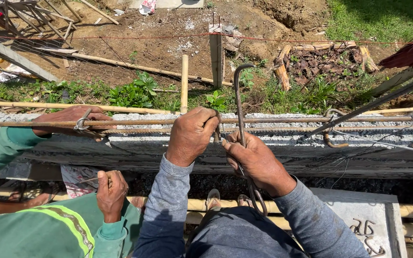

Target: Manually tying together steel rebar rods using wire and a handheld metal hook tool.

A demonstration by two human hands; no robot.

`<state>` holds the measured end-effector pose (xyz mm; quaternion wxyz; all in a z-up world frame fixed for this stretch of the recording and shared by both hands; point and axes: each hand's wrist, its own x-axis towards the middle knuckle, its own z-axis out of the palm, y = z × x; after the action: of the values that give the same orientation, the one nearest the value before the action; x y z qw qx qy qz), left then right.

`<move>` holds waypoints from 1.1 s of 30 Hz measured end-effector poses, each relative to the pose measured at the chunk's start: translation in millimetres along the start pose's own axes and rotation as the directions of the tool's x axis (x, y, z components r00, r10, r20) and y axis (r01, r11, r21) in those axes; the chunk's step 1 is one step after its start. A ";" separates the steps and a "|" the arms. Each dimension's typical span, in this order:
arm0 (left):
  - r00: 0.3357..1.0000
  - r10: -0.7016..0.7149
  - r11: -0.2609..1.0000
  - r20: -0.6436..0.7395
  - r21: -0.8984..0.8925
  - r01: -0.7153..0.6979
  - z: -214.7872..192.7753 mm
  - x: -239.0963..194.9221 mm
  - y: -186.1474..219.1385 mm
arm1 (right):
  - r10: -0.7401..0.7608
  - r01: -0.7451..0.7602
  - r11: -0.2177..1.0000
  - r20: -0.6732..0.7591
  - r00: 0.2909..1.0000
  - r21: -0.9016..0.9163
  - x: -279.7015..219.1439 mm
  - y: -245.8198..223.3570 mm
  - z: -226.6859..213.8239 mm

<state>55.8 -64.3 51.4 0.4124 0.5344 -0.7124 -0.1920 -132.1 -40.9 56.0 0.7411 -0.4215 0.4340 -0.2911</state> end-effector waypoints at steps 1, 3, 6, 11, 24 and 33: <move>1.000 -0.007 1.000 0.002 -0.003 0.007 0.3 -0.4 0.8 | 0.008 -0.008 1.000 -0.001 1.000 -0.001 -0.2 4.8 -1.1; 0.996 -0.079 0.995 0.029 0.064 0.077 -0.7 7.2 1.4 | 0.001 -0.003 0.996 0.031 1.000 0.086 5.8 8.4 -5.2; 0.998 -0.007 0.994 0.065 0.106 0.000 -5.1 -6.9 1.8 | 0.056 -0.060 0.992 0.040 0.998 0.108 0.8 -6.8 -4.5; 0.979 0.202 0.946 0.028 0.253 -0.202 0.2 -26.4 13.4 | 0.096 -0.103 0.988 0.069 0.993 0.111 -5.7 -22.0 -7.4; 0.926 0.295 0.933 -0.237 0.282 -0.225 25.6 -22.3 1.7 | 0.032 -0.047 0.993 0.133 0.991 0.112 -35.1 -11.0 -25.3; 0.960 0.166 0.984 -0.227 0.107 -0.145 20.9 -12.1 1.0 | 0.100 -0.146 0.915 0.139 0.985 0.377 -106.2 75.1 -62.7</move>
<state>39.7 -56.3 35.2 0.4834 0.5136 -0.7061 -0.0625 -231.1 56.2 15.6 0.8504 -0.2554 0.3501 -0.2984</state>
